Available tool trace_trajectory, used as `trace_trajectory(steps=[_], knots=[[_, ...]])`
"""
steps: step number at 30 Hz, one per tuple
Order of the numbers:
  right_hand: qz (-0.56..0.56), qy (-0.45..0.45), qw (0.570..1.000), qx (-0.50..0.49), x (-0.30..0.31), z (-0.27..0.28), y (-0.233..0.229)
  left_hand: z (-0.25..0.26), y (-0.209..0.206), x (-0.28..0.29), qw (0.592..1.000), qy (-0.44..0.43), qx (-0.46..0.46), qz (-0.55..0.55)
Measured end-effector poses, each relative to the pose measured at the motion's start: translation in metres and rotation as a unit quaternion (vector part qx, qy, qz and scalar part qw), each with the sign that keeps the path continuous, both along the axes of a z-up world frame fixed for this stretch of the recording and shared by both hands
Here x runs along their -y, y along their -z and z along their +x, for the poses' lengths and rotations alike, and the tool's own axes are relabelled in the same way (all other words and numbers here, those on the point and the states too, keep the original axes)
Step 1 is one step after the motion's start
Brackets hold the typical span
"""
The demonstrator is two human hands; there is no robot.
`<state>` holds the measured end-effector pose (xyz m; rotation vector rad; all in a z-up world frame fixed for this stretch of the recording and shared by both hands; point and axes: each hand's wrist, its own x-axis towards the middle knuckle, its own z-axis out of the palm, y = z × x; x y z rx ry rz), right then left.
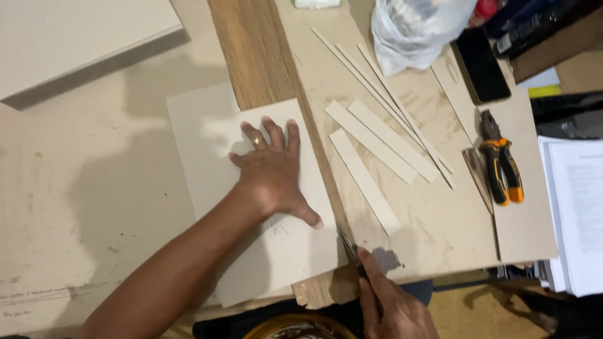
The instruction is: The person handles a stack of cardboard sheets on a cluttered workbench, selecting one and placing it on a wooden guide. They then use a utility knife to cut the cardboard into thin strips, repeatedly scoring and slicing the material while holding it steady with their left hand.
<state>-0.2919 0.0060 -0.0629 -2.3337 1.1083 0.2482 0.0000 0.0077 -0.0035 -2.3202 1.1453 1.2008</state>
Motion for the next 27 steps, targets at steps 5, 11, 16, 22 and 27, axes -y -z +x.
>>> trace_trajectory(steps=[5,11,16,22,27], knots=[[-0.194,0.059,0.978,0.056,-0.038,-0.028,0.002,-0.002,-0.004,0.000,1.000,0.002,0.016,0.003],[-0.195,0.052,0.979,0.016,-0.054,-0.048,0.010,-0.003,-0.002,0.000,1.000,-0.019,0.011,-0.003],[-0.125,0.051,0.991,-0.022,-0.052,-0.054,0.000,-0.003,0.000,0.002,1.000,-0.011,0.016,0.009],[-0.116,0.100,0.980,0.126,-0.044,-0.051,-0.012,-0.002,-0.002,0.001,1.000,-0.010,0.012,0.011],[-0.169,0.128,0.958,0.194,-0.011,-0.021,-0.010,-0.001,-0.004,-0.005,0.999,-0.008,0.030,-0.024]])
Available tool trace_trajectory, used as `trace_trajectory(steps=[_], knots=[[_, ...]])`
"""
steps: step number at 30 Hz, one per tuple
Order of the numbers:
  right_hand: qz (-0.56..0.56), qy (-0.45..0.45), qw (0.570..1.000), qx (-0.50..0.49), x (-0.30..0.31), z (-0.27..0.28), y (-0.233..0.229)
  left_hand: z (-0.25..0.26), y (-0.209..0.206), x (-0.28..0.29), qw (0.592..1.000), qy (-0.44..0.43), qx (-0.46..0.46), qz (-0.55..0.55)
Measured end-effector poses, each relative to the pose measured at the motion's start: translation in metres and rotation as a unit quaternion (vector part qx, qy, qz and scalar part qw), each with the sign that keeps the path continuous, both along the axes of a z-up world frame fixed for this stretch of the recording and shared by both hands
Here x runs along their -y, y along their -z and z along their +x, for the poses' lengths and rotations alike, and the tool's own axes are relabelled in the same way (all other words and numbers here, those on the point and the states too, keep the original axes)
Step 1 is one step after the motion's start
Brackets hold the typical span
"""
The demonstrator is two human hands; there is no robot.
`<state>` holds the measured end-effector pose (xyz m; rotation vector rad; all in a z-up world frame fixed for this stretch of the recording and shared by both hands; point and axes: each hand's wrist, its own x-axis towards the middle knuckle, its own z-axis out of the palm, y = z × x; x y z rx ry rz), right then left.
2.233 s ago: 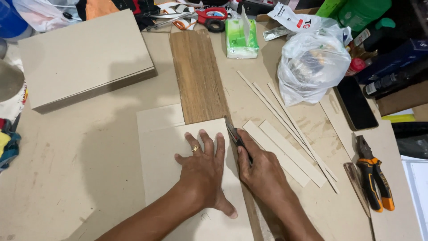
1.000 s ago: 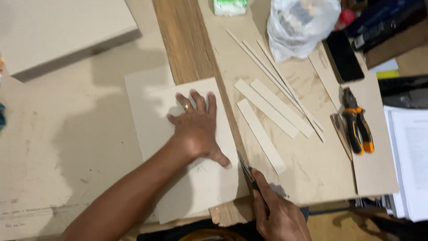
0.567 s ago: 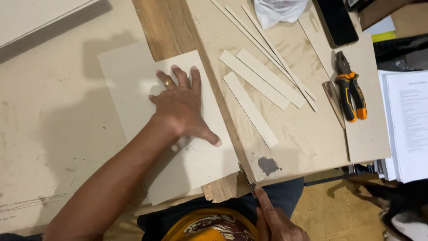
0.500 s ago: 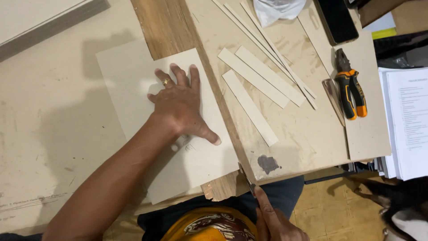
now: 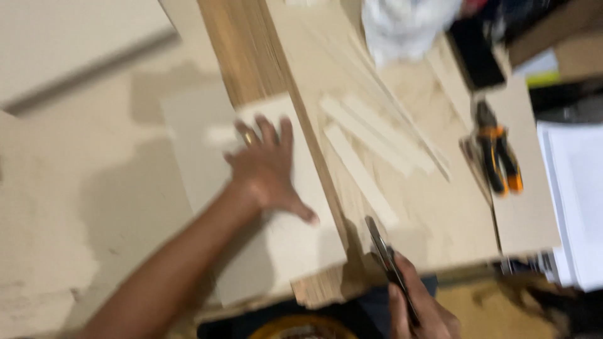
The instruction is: The person handles a stack of cardboard sheets on a cluttered workbench, selecting one and placing it on a wooden guide. They then use a utility knife to cut the cardboard into thin strips, repeatedly scoring and slicing the material while holding it steady with their left hand.
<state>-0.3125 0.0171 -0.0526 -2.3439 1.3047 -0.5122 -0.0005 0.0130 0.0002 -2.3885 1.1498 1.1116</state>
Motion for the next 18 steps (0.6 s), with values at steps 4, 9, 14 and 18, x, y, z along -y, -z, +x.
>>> trace_trajectory(steps=[4,9,14,18], knots=[[0.069,-0.028,0.997,0.009,0.050,0.062,0.042,-0.001,0.000,0.001,1.000,0.022,0.020,0.004],[0.106,-0.165,0.979,0.047,0.085,0.144,0.045,-0.001,-0.005,0.005,0.999,0.009,-0.016,0.035],[0.047,-0.224,0.971,0.073,0.102,0.188,0.058,0.000,0.001,0.010,0.997,0.039,-0.002,0.064],[0.058,-0.226,0.969,0.078,0.104,0.197,0.067,0.000,0.007,0.010,0.995,0.056,0.003,0.080]])
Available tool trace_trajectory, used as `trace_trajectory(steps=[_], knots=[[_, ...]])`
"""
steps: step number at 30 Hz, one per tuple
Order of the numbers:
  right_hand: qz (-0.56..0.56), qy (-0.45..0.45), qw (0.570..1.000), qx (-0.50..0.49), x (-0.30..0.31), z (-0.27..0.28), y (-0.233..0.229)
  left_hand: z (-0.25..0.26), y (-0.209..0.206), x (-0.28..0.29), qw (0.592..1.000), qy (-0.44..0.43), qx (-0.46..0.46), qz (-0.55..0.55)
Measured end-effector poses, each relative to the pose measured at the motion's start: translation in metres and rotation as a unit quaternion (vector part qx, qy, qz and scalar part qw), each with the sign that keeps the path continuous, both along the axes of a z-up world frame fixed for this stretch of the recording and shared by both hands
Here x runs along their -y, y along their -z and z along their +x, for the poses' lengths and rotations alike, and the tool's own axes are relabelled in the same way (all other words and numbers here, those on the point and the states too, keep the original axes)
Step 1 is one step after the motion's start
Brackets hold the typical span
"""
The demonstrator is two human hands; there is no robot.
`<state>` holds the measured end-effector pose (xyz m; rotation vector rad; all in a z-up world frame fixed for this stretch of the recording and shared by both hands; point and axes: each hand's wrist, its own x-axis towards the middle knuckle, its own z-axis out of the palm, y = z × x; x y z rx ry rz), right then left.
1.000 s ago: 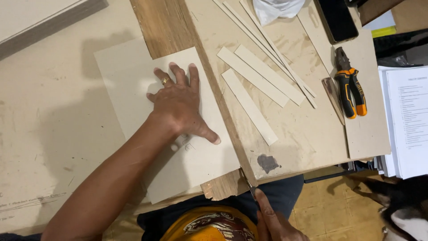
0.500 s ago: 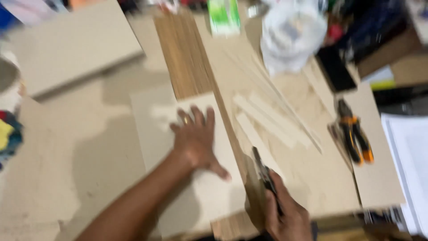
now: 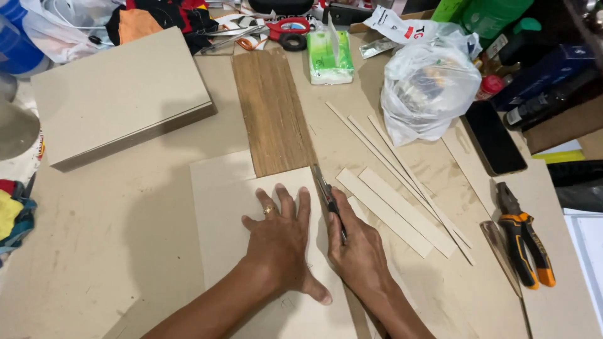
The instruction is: The person handles a stack of cardboard sheets on a cluttered workbench, selecting one and placing it on a wooden guide. They then use a utility knife to cut the cardboard into thin strips, repeatedly scoring and slicing the material while holding it steady with their left hand.
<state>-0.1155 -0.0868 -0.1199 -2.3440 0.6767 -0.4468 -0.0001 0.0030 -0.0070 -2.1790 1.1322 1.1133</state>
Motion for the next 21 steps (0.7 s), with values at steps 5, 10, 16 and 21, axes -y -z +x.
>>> trace_trajectory(steps=[5,10,16,21], knots=[[-0.004,-0.001,1.000,-0.003,0.0001,0.0023,0.0006,0.0006,0.0023,-0.0017,0.999,-0.025,-0.019,-0.032],[-0.016,0.003,1.000,0.006,0.0012,0.0025,0.0056,0.0011,0.0005,0.0010,1.000,-0.010,-0.013,-0.017],[-0.027,-0.002,1.000,0.003,0.0012,0.0033,0.0063,0.0013,-0.0010,0.0022,1.000,-0.012,-0.019,-0.006],[-0.020,-0.005,1.000,0.006,0.0023,0.0022,0.0063,0.0017,0.0006,-0.0002,0.999,-0.022,-0.026,-0.025]])
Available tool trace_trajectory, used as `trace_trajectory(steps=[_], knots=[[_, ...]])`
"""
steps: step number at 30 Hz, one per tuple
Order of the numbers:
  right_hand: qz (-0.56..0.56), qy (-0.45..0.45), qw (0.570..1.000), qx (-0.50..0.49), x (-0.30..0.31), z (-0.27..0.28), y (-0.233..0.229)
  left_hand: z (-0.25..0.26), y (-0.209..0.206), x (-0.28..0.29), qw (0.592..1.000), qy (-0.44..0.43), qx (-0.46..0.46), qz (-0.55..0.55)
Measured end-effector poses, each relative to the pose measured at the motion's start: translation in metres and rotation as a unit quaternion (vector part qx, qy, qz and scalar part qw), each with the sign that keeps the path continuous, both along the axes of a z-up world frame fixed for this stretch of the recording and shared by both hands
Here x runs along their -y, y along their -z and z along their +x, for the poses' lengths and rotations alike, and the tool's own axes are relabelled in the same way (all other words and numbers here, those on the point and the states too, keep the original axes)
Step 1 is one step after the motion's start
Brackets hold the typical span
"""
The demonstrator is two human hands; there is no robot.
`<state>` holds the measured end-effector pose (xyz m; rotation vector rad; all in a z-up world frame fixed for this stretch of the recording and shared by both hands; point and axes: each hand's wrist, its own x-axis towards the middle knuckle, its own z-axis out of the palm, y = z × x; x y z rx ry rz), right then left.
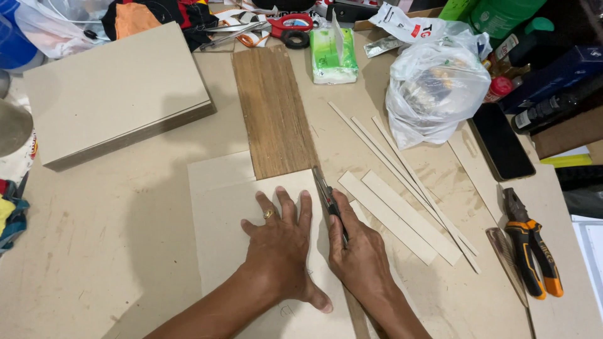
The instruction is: The person handles a stack of cardboard sheets on a cluttered workbench, selecting one and placing it on a wooden guide. They then use a utility knife to cut the cardboard into thin strips, repeatedly scoring and slicing the material while holding it steady with their left hand.
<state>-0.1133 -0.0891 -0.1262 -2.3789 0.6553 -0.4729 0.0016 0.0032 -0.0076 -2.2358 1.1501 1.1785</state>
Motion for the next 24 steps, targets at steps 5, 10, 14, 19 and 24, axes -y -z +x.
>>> trace_trajectory(steps=[5,10,14,19,24], knots=[[-0.012,-0.003,1.000,0.019,-0.001,0.001,-0.002,0.001,-0.002,0.000,1.000,0.001,-0.008,0.007],[-0.003,-0.001,1.000,-0.004,0.002,0.001,-0.002,0.000,0.000,0.000,1.000,0.006,-0.003,0.004],[0.004,-0.024,1.000,-0.015,0.005,0.000,-0.004,0.000,0.004,-0.001,1.000,0.017,0.007,-0.001],[0.059,-0.024,0.997,-0.034,0.009,0.001,-0.021,0.000,0.002,0.000,1.000,0.013,0.004,-0.001],[0.054,-0.011,0.998,-0.042,0.007,0.001,-0.021,0.002,-0.003,0.001,1.000,0.017,-0.013,0.014]])
